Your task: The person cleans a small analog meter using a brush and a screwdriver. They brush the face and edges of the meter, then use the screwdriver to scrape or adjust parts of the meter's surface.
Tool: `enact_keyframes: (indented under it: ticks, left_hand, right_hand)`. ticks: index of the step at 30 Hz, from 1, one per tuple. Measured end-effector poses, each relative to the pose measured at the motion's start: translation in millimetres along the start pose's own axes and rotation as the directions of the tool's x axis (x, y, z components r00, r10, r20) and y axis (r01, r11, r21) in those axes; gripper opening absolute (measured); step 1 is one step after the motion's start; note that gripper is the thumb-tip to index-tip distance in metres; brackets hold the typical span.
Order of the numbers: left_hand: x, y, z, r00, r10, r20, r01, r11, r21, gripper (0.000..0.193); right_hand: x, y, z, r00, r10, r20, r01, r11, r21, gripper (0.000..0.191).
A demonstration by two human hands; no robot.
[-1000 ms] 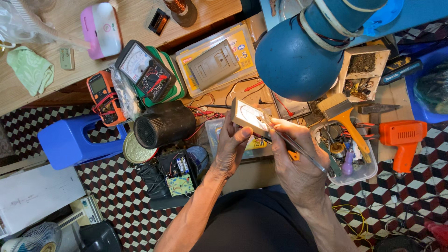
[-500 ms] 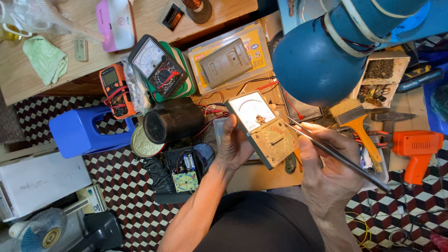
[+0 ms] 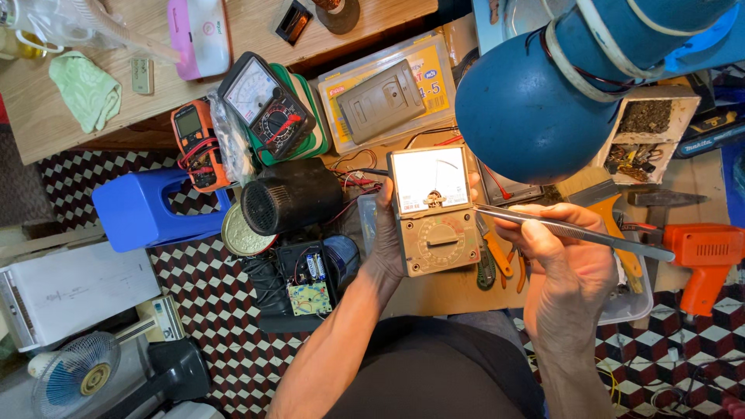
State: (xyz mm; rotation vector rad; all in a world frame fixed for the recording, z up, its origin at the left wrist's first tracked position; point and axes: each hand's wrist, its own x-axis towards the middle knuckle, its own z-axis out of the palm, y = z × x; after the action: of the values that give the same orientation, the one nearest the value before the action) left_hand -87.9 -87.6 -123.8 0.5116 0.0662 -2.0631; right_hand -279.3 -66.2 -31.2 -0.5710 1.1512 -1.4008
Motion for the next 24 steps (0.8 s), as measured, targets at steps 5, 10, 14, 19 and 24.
enact_keyframes:
  ticks: [5,10,14,19,24]
  left_hand:
    - [7,-2,7,0.997,0.061,0.046,-0.064,0.996,0.067,0.114]
    - [9,-5,18,0.998,0.052,0.044,-0.05,0.998,-0.035,0.103]
    - [14,-4,25,0.999,0.041,0.0,-0.041,0.994,-0.104,0.094]
    - [11,-6,26,0.958,0.276,-0.081,-0.183,0.802,0.568,0.094]
    - [10,-4,12,0.985,0.058,-0.162,-0.057,0.998,0.009,0.094]
  right_hand:
    - [6,2,-8,0.996,0.083,0.032,-0.085,0.992,0.094,0.021]
    - [11,3,-10,0.993,0.11,0.035,-0.113,0.987,0.117,0.023]
    - [15,5,-11,0.992,0.121,0.039,-0.125,0.984,0.127,0.023]
    - [20,8,-12,0.99,0.123,0.064,-0.132,0.98,0.151,0.023]
    - [24,7,-9,0.989,0.114,0.09,-0.125,0.985,0.12,0.022]
